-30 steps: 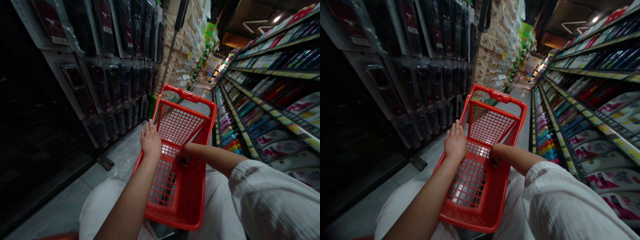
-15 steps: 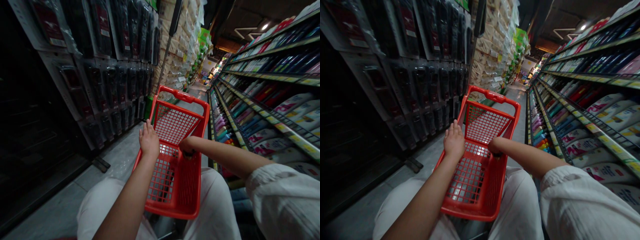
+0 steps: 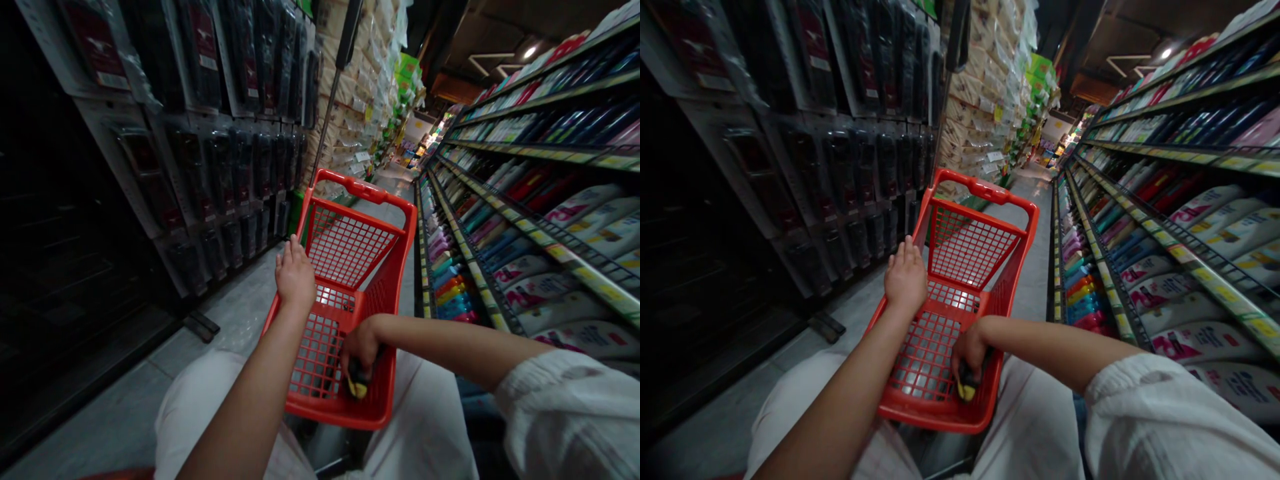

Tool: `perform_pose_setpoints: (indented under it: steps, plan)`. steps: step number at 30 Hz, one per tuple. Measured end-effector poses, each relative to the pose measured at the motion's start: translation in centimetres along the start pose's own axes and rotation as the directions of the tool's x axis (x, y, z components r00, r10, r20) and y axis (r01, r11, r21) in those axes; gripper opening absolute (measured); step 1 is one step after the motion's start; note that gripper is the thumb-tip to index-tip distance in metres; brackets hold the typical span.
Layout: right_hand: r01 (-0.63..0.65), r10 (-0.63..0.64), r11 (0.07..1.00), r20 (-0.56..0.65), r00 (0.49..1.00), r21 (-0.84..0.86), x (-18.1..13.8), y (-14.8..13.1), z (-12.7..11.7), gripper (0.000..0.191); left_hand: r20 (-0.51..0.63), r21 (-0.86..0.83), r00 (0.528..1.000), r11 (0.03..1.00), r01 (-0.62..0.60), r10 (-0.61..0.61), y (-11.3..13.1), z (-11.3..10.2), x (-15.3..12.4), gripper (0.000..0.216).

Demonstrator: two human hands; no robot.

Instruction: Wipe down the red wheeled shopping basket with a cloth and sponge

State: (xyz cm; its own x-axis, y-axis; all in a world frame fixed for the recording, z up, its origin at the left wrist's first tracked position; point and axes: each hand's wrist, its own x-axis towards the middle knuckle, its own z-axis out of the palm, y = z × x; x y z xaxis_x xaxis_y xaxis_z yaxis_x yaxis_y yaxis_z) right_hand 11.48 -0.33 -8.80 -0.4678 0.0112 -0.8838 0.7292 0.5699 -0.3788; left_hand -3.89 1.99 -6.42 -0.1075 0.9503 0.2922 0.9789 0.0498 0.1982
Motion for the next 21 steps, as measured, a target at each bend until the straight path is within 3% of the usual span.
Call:
perform_pose_setpoints:
  steps: [1, 3, 6, 7, 9, 11, 12, 14, 16, 17, 19, 21]
  plan:
    - [0.054, -0.056, 0.998, 0.035, 0.998, 0.041, -0.1, -0.4, 0.3, 0.045, -0.002, 0.003, 1.000, 1.000, -0.005, 0.005, 0.0, 0.0, 0.0, 0.055]
    - [0.032, -0.034, 0.998, 0.043, 0.999, 0.048, -1.5, -0.6, -0.1, 0.048, -0.008, 0.004, 1.000, 1.000, -0.014, 0.014, -0.1, 0.1, 0.0, 0.055]
    - [-0.200, 0.187, 0.971, -0.103, 0.977, -0.134, -5.7, 0.3, -2.8, 0.048, -0.018, 0.003, 1.000, 1.000, -0.019, 0.019, -0.2, 0.3, 0.0, 0.056]
    - [-0.326, 0.278, 0.921, -0.226, 0.934, -0.214, -7.2, 0.7, -3.8, 0.045, -0.020, 0.001, 1.000, 1.000, -0.018, 0.018, -0.2, 0.3, 0.0, 0.056]
    - [-0.564, 0.408, 0.779, -0.461, 0.788, -0.275, -9.5, 1.4, -5.3, 0.040, -0.023, -0.006, 1.000, 1.000, -0.018, 0.018, -0.2, 0.4, 0.0, 0.056]
    - [-0.683, 0.449, 0.675, -0.580, 0.680, -0.280, -10.4, 1.5, -5.7, 0.037, -0.015, -0.012, 1.000, 1.000, -0.014, 0.014, -0.1, 0.3, 0.0, 0.057]
    - [-0.685, 0.443, 0.666, -0.582, 0.682, -0.297, -10.2, 1.4, -5.3, 0.037, -0.010, -0.014, 1.000, 1.000, -0.010, 0.010, -0.1, 0.2, 0.1, 0.057]
    - [-0.566, 0.367, 0.737, -0.483, 0.795, -0.370, -8.7, 0.5, -3.6, 0.037, -0.006, -0.016, 1.000, 1.000, 0.000, 0.000, -0.1, 0.1, 0.1, 0.056]
    - [-0.273, 0.163, 0.870, -0.283, 0.945, -0.410, -6.3, -0.5, -1.3, 0.040, -0.007, -0.015, 1.000, 1.000, 0.000, 0.000, -0.1, 0.0, 0.1, 0.056]
    - [-0.102, 0.034, 0.915, -0.179, 0.983, -0.390, -5.1, -0.9, -0.2, 0.042, -0.005, -0.012, 1.000, 1.000, -0.003, 0.003, -0.1, 0.0, 0.0, 0.056]
    - [0.126, -0.151, 0.936, -0.053, 0.987, -0.328, -2.7, -1.1, 1.3, 0.046, 0.008, -0.001, 1.000, 1.000, -0.015, 0.015, -0.1, -0.1, 0.0, 0.056]
    - [0.153, -0.165, 0.939, -0.013, 0.986, -0.307, -0.8, -0.4, 1.5, 0.047, 0.016, 0.008, 1.000, 1.000, -0.027, 0.027, -0.1, -0.2, 0.0, 0.056]
